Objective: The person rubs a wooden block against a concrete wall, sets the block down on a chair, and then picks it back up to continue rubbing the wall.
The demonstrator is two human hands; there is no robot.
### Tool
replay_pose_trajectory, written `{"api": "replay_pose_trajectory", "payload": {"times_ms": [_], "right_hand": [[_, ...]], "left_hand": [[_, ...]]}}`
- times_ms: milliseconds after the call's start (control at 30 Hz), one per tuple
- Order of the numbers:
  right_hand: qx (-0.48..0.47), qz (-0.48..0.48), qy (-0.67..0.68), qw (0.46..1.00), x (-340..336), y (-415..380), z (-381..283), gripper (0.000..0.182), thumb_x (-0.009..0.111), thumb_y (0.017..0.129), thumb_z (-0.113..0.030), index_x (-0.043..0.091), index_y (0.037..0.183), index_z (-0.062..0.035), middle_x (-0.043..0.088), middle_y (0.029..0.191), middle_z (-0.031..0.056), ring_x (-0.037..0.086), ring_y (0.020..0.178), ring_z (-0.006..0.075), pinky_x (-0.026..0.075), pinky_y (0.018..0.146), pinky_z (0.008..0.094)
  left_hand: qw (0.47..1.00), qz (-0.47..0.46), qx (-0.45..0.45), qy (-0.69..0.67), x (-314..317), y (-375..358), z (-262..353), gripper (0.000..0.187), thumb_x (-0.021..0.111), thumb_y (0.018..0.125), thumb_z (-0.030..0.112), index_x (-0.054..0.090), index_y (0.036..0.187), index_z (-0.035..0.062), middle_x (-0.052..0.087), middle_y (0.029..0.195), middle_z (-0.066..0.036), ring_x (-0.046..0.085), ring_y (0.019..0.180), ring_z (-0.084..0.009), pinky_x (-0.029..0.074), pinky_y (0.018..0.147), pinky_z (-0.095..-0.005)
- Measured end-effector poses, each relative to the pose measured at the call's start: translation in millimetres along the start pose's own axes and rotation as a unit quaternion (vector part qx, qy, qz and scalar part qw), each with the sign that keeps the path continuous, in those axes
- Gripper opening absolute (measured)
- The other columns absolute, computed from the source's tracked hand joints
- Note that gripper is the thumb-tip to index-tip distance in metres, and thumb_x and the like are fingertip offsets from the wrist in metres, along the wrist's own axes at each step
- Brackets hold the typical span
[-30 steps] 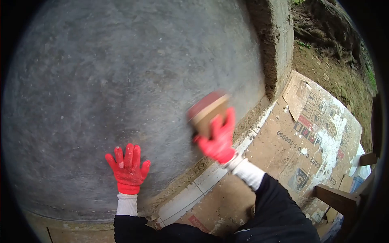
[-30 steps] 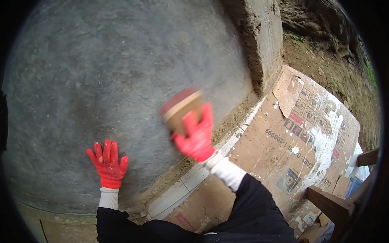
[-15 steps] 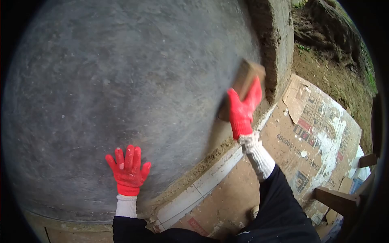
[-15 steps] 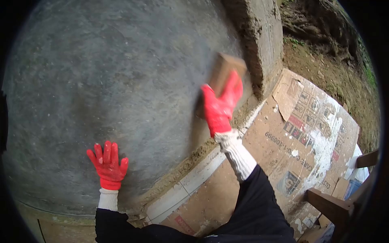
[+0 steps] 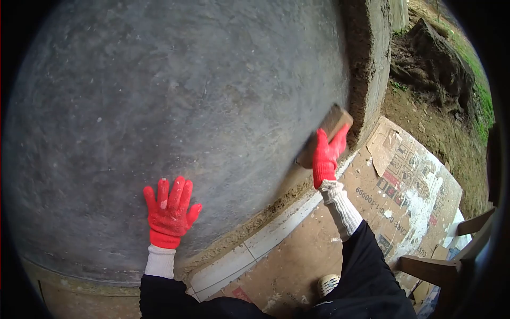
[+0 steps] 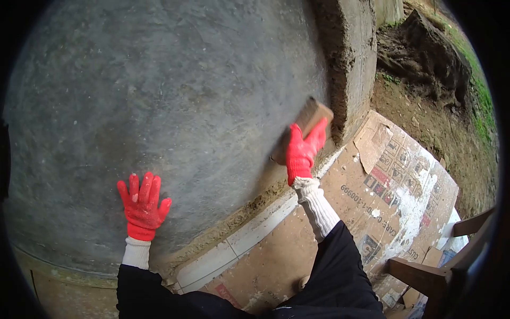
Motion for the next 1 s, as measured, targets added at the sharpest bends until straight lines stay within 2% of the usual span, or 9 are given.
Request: {"api": "replay_pose_trajectory", "payload": {"times_ms": [133, 200, 300, 433, 533, 667, 733, 867, 1000], "right_hand": [[-0.344, 0.017, 0.021, 0.939, -7, 3, -187, 0.091, 0.084, 0.068, -0.026, 0.039, 0.144, -0.0050, 0.036, 0.140, 0.0305, 0.040, 0.128, 0.0473, 0.037, 0.105, 0.0489], [-0.419, -0.015, -0.011, 0.908, -5, -4, -229, 0.091, 0.086, 0.066, -0.025, 0.041, 0.142, -0.0036, 0.036, 0.140, 0.0331, 0.041, 0.127, 0.0488, 0.037, 0.106, 0.0491], [-0.375, -0.015, -0.011, 0.927, -7, -7, -174, 0.090, 0.086, 0.067, -0.022, 0.041, 0.143, -0.0040, 0.033, 0.144, 0.0327, 0.038, 0.131, 0.0492, 0.036, 0.108, 0.0473], [-0.050, -0.015, -0.004, 0.999, 0, -10, 22, 0.095, 0.078, 0.077, -0.020, 0.023, 0.153, -0.0051, 0.028, 0.150, 0.0246, 0.029, 0.139, 0.0393, 0.027, 0.115, 0.0429], [-0.115, 0.008, 0.002, 0.993, 4, -1, -25, 0.095, 0.078, 0.076, -0.019, 0.023, 0.153, -0.0067, 0.028, 0.148, 0.0268, 0.031, 0.136, 0.0425, 0.031, 0.112, 0.0436], [-0.388, 0.006, 0.003, 0.922, 1, 20, -243, 0.090, 0.080, 0.075, -0.023, 0.032, 0.148, -0.0049, 0.030, 0.146, 0.0310, 0.037, 0.131, 0.0465, 0.034, 0.109, 0.0464], [-0.437, 0.011, -0.026, 0.899, 1, 22, -316, 0.087, 0.080, 0.076, -0.023, 0.034, 0.147, -0.0044, 0.031, 0.145, 0.0321, 0.038, 0.130, 0.0477, 0.035, 0.108, 0.0465], [-0.473, -0.014, 0.020, 0.881, 2, 19, -303, 0.084, 0.077, 0.080, -0.027, 0.033, 0.147, -0.0042, 0.027, 0.148, 0.0327, 0.035, 0.133, 0.0479, 0.034, 0.109, 0.0460], [-0.297, -0.073, -0.121, 0.944, 10, 15, -111, 0.117, 0.087, 0.066, -0.031, 0.015, 0.152, -0.0003, 0.017, 0.151, 0.0328, 0.023, 0.140, 0.0491, 0.027, 0.115, 0.0472]], "left_hand": [[1.000, -0.011, 0.006, 0.006, 2, -3, 1, 0.057, 0.068, 0.076, 0.042, 0.061, 0.121, 0.0078, 0.046, 0.138, -0.008, 0.035, 0.131, -0.0387, 0.026, 0.104, -0.0662], [1.000, -0.015, 0.001, 0.007, 3, -4, 1, 0.058, 0.068, 0.075, 0.042, 0.061, 0.122, 0.0083, 0.046, 0.138, -0.008, 0.035, 0.131, -0.0386, 0.026, 0.104, -0.0662], [1.000, -0.008, 0.006, 0.023, 4, -6, 0, 0.058, 0.070, 0.075, 0.042, 0.062, 0.122, 0.0097, 0.046, 0.139, -0.008, 0.035, 0.131, -0.0382, 0.026, 0.104, -0.0663], [1.000, 0.000, 0.008, 0.021, 1, -4, 4, 0.055, 0.068, 0.078, 0.044, 0.062, 0.123, 0.0117, 0.046, 0.140, -0.006, 0.033, 0.135, -0.0373, 0.025, 0.107, -0.0657], [0.999, 0.034, 0.002, 0.020, -6, -2, 5, 0.053, 0.065, 0.083, 0.045, 0.062, 0.125, 0.0129, 0.045, 0.142, -0.005, 0.030, 0.139, -0.0352, 0.023, 0.110, -0.0638], [0.999, 0.042, 0.004, -0.010, -6, -1, 3, 0.054, 0.063, 0.085, 0.047, 0.060, 0.128, 0.0138, 0.043, 0.144, -0.005, 0.030, 0.140, -0.0320, 0.024, 0.111, -0.0622], [0.999, 0.046, 0.009, -0.007, -7, 0, 5, 0.056, 0.063, 0.085, 0.048, 0.059, 0.130, 0.0141, 0.043, 0.145, -0.005, 0.031, 0.139, -0.0320, 0.026, 0.111, -0.0606], [0.997, 0.068, -0.007, -0.027, -12, 1, 4, 0.058, 0.059, 0.089, 0.048, 0.054, 0.137, 0.0146, 0.040, 0.148, -0.007, 0.033, 0.139, -0.0308, 0.030, 0.110, -0.0555], [0.989, 0.131, -0.041, -0.054, -25, -3, -4, 0.056, 0.060, 0.089, 0.046, 0.055, 0.134, 0.0134, 0.042, 0.146, -0.008, 0.035, 0.138, -0.0317, 0.029, 0.113, -0.0544]]}}
Point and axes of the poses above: each hand's wrist, its own y-axis towards the middle knuckle, its own x-axis out of the palm, z = x × y, the point moved 10 cm from there along y, towards the middle knuckle
